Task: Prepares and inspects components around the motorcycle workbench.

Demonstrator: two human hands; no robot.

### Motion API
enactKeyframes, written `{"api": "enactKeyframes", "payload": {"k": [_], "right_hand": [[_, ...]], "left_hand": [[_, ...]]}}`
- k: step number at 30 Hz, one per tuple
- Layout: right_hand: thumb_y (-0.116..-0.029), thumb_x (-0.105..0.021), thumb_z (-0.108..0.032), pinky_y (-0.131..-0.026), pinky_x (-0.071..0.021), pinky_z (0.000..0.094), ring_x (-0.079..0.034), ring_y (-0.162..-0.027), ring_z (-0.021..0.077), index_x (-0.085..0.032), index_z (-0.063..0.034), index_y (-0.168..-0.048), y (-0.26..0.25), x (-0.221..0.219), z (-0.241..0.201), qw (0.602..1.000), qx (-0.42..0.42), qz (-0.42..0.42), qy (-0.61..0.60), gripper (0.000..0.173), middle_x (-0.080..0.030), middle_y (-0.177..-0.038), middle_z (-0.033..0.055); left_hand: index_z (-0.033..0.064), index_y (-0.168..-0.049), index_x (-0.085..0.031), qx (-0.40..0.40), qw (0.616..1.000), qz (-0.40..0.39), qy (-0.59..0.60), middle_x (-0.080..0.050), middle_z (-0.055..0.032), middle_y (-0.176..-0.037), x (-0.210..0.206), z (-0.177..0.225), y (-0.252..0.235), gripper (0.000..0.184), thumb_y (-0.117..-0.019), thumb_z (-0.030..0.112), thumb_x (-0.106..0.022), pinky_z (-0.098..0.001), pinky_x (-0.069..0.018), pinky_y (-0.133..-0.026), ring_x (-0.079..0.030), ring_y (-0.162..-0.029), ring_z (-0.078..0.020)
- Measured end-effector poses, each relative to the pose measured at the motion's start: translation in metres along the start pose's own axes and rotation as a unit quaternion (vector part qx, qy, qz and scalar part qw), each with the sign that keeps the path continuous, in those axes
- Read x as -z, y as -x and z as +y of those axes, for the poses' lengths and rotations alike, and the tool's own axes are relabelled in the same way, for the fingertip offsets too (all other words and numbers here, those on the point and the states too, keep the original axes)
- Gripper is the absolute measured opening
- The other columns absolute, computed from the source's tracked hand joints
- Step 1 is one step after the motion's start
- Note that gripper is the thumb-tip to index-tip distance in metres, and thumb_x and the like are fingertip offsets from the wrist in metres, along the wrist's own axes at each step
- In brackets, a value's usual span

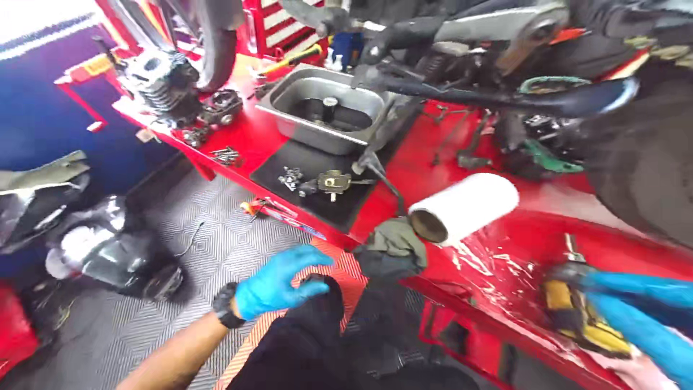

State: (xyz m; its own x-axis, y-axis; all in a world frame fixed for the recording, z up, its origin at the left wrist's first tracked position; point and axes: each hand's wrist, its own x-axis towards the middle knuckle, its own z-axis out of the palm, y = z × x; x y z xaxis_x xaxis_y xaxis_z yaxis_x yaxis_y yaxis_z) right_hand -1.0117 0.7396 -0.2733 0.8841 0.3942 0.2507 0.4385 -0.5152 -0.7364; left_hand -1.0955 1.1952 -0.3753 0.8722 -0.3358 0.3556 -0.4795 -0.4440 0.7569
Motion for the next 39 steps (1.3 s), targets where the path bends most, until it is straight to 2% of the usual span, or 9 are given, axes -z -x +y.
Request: {"api": "enactKeyframes", "payload": {"k": [3, 7, 12, 17, 19, 24, 29, 32, 39], "right_hand": [[-0.0949, -0.069, -0.016, -0.089, -0.0587, 0.0301, -0.067, -0.100, 0.0089, -0.069, -0.0033, -0.118, -0.039, -0.049, -0.047, 0.995, 0.073, -0.061, -0.022, 0.027, -0.069, -0.117, 0.0060], [-0.0937, -0.067, -0.027, -0.080, -0.0621, 0.0287, -0.070, -0.094, 0.0086, -0.072, -0.0133, -0.118, -0.124, -0.125, -0.072, 0.985, 0.124, -0.117, 0.007, 0.028, -0.070, -0.112, 0.0013], [-0.0924, -0.070, -0.018, -0.082, -0.0593, 0.0330, -0.069, -0.092, 0.0124, -0.070, -0.0106, -0.118, -0.259, -0.218, -0.096, 0.962, 0.066, -0.265, 0.029, 0.027, -0.070, -0.111, 0.0064], [-0.0814, -0.086, -0.031, -0.094, -0.0511, 0.0546, -0.063, -0.110, 0.0338, -0.056, -0.0035, -0.138, -0.339, -0.300, -0.094, 0.888, 0.018, -0.434, 0.151, 0.070, -0.062, -0.128, 0.0215], [-0.0735, -0.092, -0.037, -0.099, -0.0478, 0.0584, -0.056, -0.123, 0.0390, -0.053, -0.0034, -0.141, -0.347, -0.320, -0.091, 0.863, 0.015, -0.463, 0.201, 0.085, -0.054, -0.137, 0.0244], [-0.0706, -0.094, -0.028, -0.095, -0.0517, 0.0543, -0.057, -0.120, 0.0382, -0.053, -0.0009, -0.137, -0.343, -0.339, -0.099, 0.862, -0.011, -0.454, 0.226, 0.082, -0.048, -0.139, 0.0245], [-0.0735, -0.088, -0.016, -0.088, -0.0531, 0.0542, -0.062, -0.109, 0.0353, -0.064, -0.0021, -0.119, -0.339, -0.349, -0.096, 0.882, 0.000, -0.419, 0.216, 0.053, -0.061, -0.119, 0.0196], [-0.0738, -0.084, -0.009, -0.075, -0.0531, 0.0536, -0.066, -0.089, 0.0322, -0.067, -0.0024, -0.103, -0.338, -0.351, -0.089, 0.902, -0.001, -0.394, 0.174, 0.034, -0.067, -0.096, 0.0163], [-0.0723, -0.088, -0.013, -0.074, -0.0543, 0.0517, -0.067, -0.086, 0.0303, -0.068, -0.0041, -0.103, -0.333, -0.352, -0.091, 0.910, 0.024, -0.379, 0.169, 0.038, -0.069, -0.093, 0.0143]], "left_hand": [[-0.0009, -0.126, -0.066, 0.074, 0.993, 0.073, -0.061, -0.068, -0.0139, -0.125, 0.078, -0.026, 0.017, 0.039, -0.0954, 0.023, -0.071, -0.0337, -0.0586, -0.094, -0.068, -0.108, -0.0163], [0.0027, -0.133, -0.061, 0.147, 0.981, 0.104, -0.076, -0.065, -0.0120, -0.130, 0.139, -0.080, -0.020, 0.046, -0.0941, 0.025, -0.072, -0.0335, -0.0587, -0.092, -0.068, -0.107, -0.0158], [0.0129, -0.145, -0.054, 0.243, 0.964, -0.018, -0.104, -0.054, -0.0158, -0.143, 0.163, -0.128, -0.096, 0.067, -0.0859, 0.026, -0.082, -0.0480, -0.0561, -0.097, -0.065, -0.115, -0.0289], [0.0095, -0.150, -0.048, 0.284, 0.927, -0.143, -0.202, -0.050, -0.0232, -0.146, 0.154, -0.143, -0.133, 0.087, -0.0770, 0.032, -0.090, -0.0612, -0.0435, -0.107, -0.054, -0.129, -0.0413], [0.0084, -0.148, -0.050, 0.287, 0.927, -0.147, -0.193, -0.051, -0.0238, -0.144, 0.153, -0.146, -0.136, 0.086, -0.0757, 0.030, -0.091, -0.0604, -0.0437, -0.107, -0.053, -0.129, -0.0412], [0.0082, -0.140, -0.058, 0.309, 0.925, -0.145, -0.165, -0.055, -0.0205, -0.137, 0.149, -0.152, -0.138, 0.075, -0.0759, 0.029, -0.091, -0.0581, -0.0490, -0.101, -0.059, -0.120, -0.0369], [0.0090, -0.126, -0.067, 0.349, 0.919, -0.100, -0.151, -0.065, -0.0157, -0.122, 0.142, -0.149, -0.137, 0.054, -0.0773, 0.021, -0.089, -0.0556, -0.0525, -0.094, -0.064, -0.110, -0.0320], [0.0098, -0.114, -0.071, 0.362, 0.922, -0.044, -0.132, -0.068, -0.0121, -0.113, 0.136, -0.148, -0.132, 0.043, -0.0763, 0.020, -0.089, -0.0526, -0.0550, -0.090, -0.067, -0.103, -0.0276], [0.0065, -0.110, -0.070, 0.334, 0.928, 0.057, -0.157, -0.073, -0.0125, -0.101, 0.123, -0.140, -0.124, 0.031, -0.0826, 0.016, -0.083, -0.0554, -0.0565, -0.087, -0.071, -0.097, -0.0292]]}}
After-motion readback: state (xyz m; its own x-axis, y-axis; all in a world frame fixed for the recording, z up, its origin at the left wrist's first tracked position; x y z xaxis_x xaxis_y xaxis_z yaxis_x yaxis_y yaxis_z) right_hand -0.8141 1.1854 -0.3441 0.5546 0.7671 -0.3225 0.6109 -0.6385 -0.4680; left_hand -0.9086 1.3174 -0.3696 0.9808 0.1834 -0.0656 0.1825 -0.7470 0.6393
